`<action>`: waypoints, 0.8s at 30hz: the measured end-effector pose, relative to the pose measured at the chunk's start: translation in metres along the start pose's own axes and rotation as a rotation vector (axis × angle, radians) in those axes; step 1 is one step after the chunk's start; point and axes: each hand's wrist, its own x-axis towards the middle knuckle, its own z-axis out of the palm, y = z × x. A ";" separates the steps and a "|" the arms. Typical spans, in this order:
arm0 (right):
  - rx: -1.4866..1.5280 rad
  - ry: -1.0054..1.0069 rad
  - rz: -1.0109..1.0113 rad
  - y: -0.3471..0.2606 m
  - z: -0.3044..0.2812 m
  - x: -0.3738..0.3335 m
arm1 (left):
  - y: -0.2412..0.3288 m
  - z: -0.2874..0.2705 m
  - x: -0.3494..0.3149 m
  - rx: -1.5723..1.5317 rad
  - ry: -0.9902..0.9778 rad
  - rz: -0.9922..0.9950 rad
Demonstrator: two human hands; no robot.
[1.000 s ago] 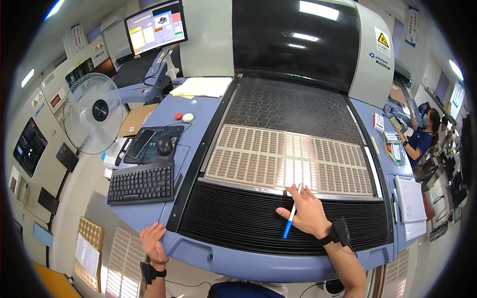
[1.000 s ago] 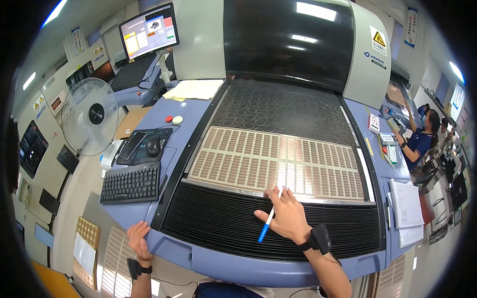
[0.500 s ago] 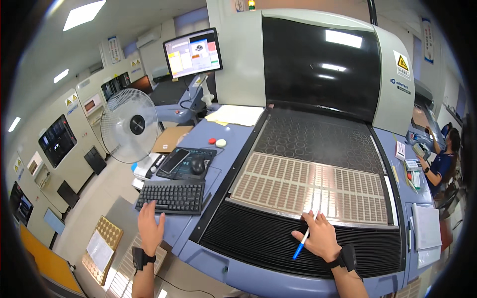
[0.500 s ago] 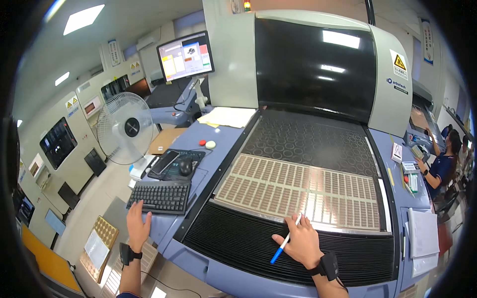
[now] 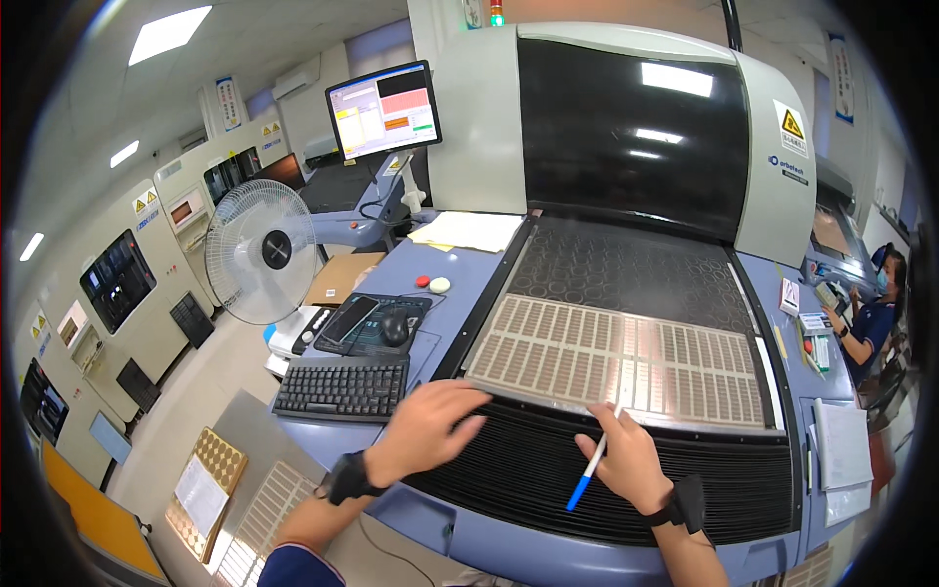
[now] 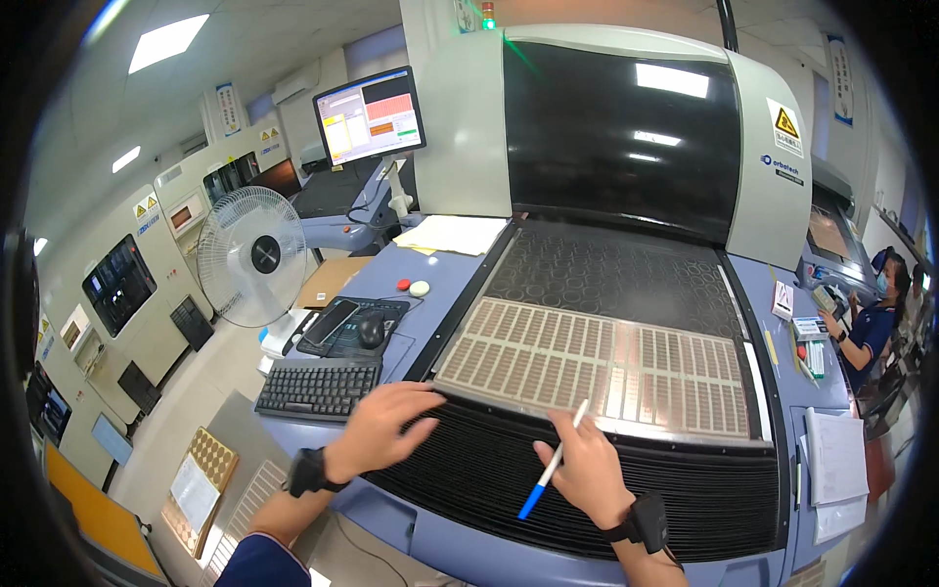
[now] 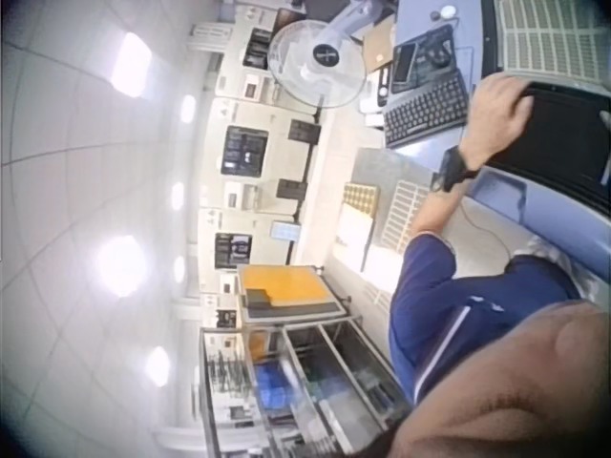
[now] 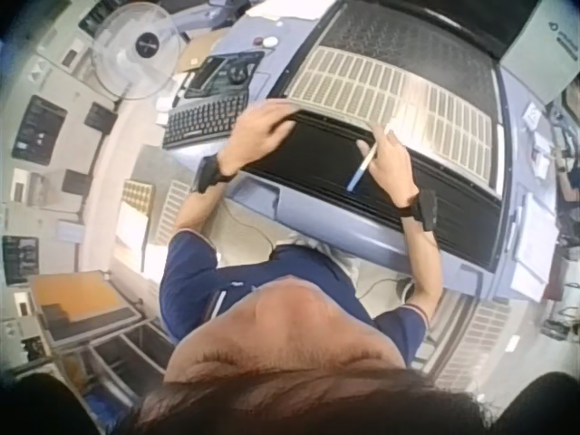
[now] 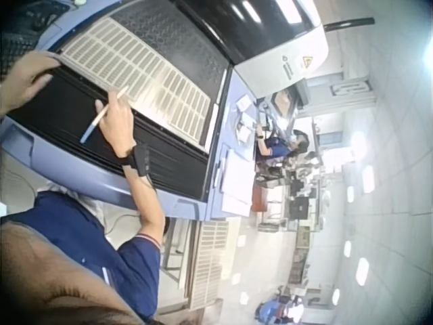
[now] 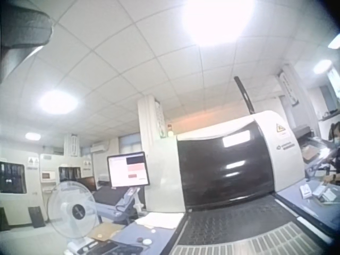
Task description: The recorder inspects several circuit panels, marking them with a pen and placing them onto a machine surface.
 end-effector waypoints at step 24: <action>0.354 0.117 -0.139 -0.019 0.038 -0.023 | 0.036 0.092 -0.011 -0.478 0.062 0.147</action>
